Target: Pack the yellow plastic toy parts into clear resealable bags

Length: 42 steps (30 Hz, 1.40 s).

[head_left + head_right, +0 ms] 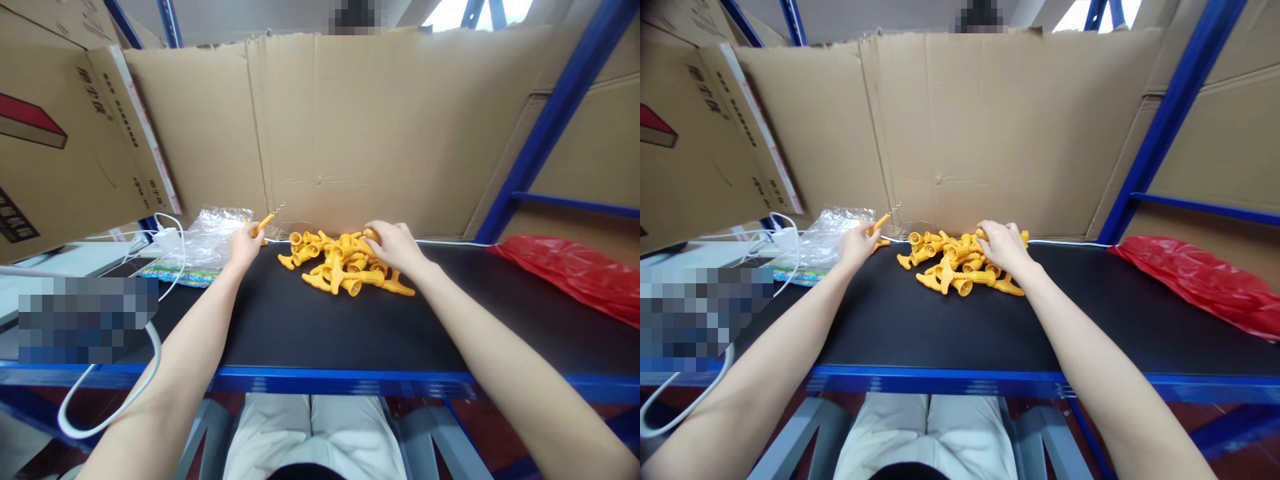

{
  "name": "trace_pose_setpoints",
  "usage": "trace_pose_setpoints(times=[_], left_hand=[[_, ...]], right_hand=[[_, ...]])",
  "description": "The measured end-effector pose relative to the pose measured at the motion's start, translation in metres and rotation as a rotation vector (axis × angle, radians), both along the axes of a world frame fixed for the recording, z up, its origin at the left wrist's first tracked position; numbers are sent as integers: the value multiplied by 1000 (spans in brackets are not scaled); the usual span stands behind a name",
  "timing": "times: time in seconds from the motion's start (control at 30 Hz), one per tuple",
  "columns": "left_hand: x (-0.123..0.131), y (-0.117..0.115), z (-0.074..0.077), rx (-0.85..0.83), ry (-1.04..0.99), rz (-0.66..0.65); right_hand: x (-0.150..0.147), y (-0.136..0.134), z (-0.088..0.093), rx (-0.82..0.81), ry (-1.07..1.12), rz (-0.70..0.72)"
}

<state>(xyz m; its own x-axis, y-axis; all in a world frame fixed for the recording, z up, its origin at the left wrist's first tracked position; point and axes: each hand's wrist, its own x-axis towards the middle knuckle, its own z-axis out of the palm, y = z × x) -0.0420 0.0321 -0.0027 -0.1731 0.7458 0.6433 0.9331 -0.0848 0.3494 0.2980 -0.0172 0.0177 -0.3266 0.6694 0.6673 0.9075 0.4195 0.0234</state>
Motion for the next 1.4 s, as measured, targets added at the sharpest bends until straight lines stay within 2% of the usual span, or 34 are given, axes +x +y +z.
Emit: trace_pose_setpoints(times=[0.17,0.4,0.6,0.87,1.03,1.23,1.4], left_hand=[[-14,7,-12,-38,27,15],[-25,16,-25,-113,93,-73],[-24,25,-33,-194,53,-195],[-24,37,-49,-293,146,-297],[-25,39,-52,-337,174,-270],[-21,33,-48,-395,201,-190],[-22,33,-48,-373,197,-129]], right_hand=[[1,1,0,-19,-1,0],[1,0,0,-28,-3,-4],[1,-1,0,-28,-3,-10],[0,-1,1,-32,-10,-11],[1,0,0,-34,-10,-12],[3,2,-1,-35,-11,-7],[2,1,0,-27,-4,-3]])
